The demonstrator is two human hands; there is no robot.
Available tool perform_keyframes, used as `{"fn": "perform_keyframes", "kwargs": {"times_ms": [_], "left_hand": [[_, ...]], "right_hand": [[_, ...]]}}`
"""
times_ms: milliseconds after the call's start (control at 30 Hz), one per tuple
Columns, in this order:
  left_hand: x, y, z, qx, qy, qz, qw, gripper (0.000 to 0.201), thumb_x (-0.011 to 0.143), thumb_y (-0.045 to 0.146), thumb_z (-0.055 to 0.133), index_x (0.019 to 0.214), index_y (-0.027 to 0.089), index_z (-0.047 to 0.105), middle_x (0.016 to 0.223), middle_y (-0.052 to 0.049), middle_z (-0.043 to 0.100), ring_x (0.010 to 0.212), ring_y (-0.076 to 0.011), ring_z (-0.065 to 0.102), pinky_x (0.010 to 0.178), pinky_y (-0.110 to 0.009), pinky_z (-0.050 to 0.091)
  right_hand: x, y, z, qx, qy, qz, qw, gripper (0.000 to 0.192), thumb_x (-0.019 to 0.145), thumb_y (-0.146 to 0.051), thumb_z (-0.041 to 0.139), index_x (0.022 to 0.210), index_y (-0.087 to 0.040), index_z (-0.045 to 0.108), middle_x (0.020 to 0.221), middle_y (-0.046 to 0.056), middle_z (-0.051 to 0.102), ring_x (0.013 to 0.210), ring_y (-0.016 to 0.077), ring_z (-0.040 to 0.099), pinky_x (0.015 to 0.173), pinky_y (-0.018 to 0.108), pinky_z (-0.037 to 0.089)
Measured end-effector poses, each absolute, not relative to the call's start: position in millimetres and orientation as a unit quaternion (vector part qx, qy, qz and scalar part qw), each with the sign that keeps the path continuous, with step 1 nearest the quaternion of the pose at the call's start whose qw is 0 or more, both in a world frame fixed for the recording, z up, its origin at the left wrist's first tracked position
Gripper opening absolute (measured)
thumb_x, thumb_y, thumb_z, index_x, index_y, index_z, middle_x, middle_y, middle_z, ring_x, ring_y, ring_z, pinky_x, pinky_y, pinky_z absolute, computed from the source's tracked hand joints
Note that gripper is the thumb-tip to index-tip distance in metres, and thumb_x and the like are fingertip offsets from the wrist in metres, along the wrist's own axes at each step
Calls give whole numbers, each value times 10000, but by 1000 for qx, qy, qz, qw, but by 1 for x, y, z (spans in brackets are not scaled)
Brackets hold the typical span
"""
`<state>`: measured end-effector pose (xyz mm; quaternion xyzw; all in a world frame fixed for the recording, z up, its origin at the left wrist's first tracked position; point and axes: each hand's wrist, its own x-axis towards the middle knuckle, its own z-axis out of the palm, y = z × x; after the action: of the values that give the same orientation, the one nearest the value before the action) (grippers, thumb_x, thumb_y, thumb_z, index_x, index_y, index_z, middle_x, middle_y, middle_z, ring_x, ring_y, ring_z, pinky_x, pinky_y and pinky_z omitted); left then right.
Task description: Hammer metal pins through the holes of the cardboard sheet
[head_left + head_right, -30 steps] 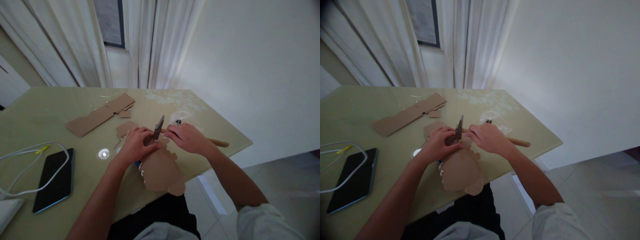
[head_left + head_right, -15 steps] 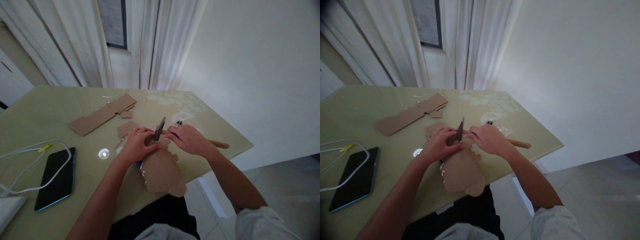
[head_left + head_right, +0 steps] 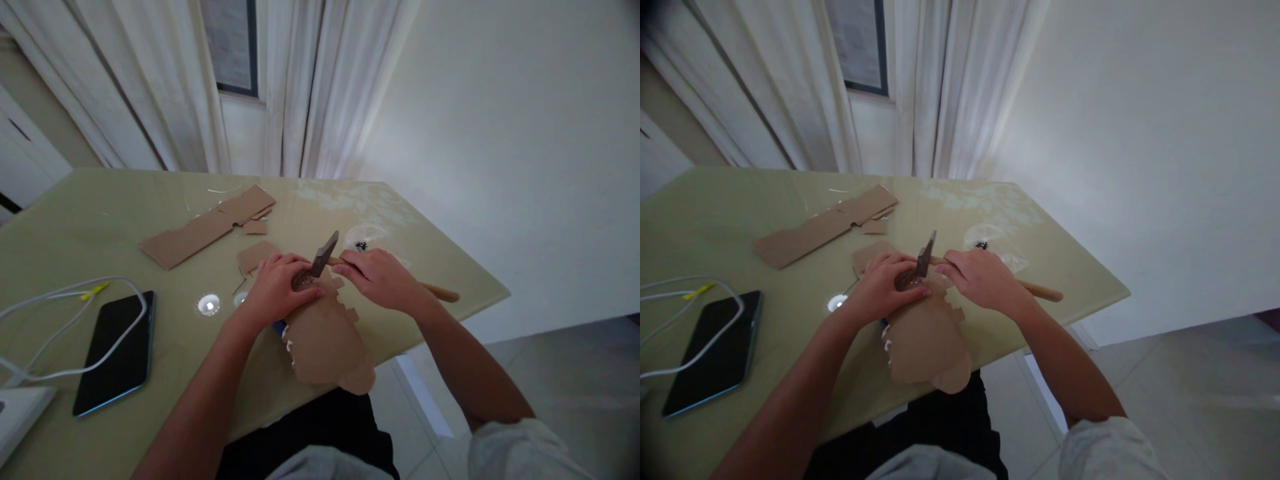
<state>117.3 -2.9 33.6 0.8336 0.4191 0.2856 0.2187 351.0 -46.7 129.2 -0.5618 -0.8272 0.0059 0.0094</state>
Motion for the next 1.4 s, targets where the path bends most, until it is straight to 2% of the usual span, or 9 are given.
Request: {"fn": "perform_keyframes", "kwargs": {"times_ms": [233, 433, 633, 733, 867, 933, 1067, 1200, 1400], "left_hand": [[117, -4, 38, 836, 424, 269, 221, 410, 868, 536, 872, 1201, 302, 819, 1299, -76, 774, 1254, -386, 603, 1061, -550, 415], [117, -4, 38, 840, 420, 267, 215, 413, 884, 547, 857, 1211, 299, 809, 1301, -71, 773, 1236, -373, 602, 1050, -531, 412], [117, -5, 38, 839, 429, 264, 207, 419, 871, 554, 867, 1189, 287, 817, 1290, -89, 770, 1249, -386, 608, 1049, -537, 424], [118, -5, 38, 839, 427, 264, 210, 428, 883, 551, 858, 1217, 288, 809, 1314, -79, 768, 1265, -374, 610, 1079, -545, 421], [118, -4, 37, 835, 430, 266, 216, 472, 871, 534, 870, 1250, 260, 801, 1328, -88, 767, 1275, -373, 610, 1120, -566, 420], [117, -2, 36, 831, 428, 274, 228, 426, 888, 487, 854, 1237, 248, 804, 1323, -91, 770, 1256, -362, 621, 1126, -559, 430], [114, 3, 33, 829, 390, 299, 267, 252, 972, 370, 745, 1185, 250, 809, 1255, -74, 800, 1173, -307, 673, 1100, -514, 460], [109, 5, 31, 821, 355, 333, 299, 207, 984, 343, 721, 1154, 263, 808, 1169, -58, 825, 1105, -279, 713, 1073, -487, 484], [107, 1, 30, 785, 366, 370, 335, 247, 1011, 379, 702, 1216, 275, 793, 1314, -74, 779, 1253, -271, 675, 1129, -464, 480]], "right_hand": [[349, -47, 122, -544, -838, 3, -45, 410, 1184, -440, 439, 1051, -180, 727, 966, 92, 802, 814, 218, 672, 702, 353, 280], [349, -47, 126, -562, -827, -5, -25, 424, 1185, -457, 439, 1030, -183, 721, 963, 100, 807, 827, 226, 690, 694, 352, 277], [347, -46, 128, -539, -840, -7, -57, 412, 1179, -450, 454, 1036, -178, 729, 959, 102, 809, 825, 235, 699, 687, 356, 271], [352, -42, 129, -561, -828, -3, -9, 415, 1171, -465, 466, 1013, -183, 727, 936, 90, 798, 814, 222, 687, 700, 340, 295], [360, -25, 126, -600, -793, 17, 101, 406, 1157, -473, 494, 958, -193, 711, 841, 57, 755, 781, 201, 654, 710, 314, 328], [361, -9, 116, -616, -776, 22, 133, 413, 1154, -478, 496, 932, -197, 701, 822, 44, 744, 741, 188, 630, 700, 308, 333], [355, 26, 80, -649, -751, 17, 125, 435, 1151, -507, 485, 956, -209, 735, 893, 65, 788, 794, 205, 667, 690, 309, 330], [347, 44, 42, -688, -719, 1, 96, 456, 1155, -537, 450, 1068, -215, 761, 988, 105, 827, 830, 238, 718, 668, 318, 316], [357, 35, 17, -717, -686, -16, 120, 473, 1170, -530, 391, 1136, -203, 731, 1009, 115, 825, 867, 252, 740, 676, 312, 336]]}}
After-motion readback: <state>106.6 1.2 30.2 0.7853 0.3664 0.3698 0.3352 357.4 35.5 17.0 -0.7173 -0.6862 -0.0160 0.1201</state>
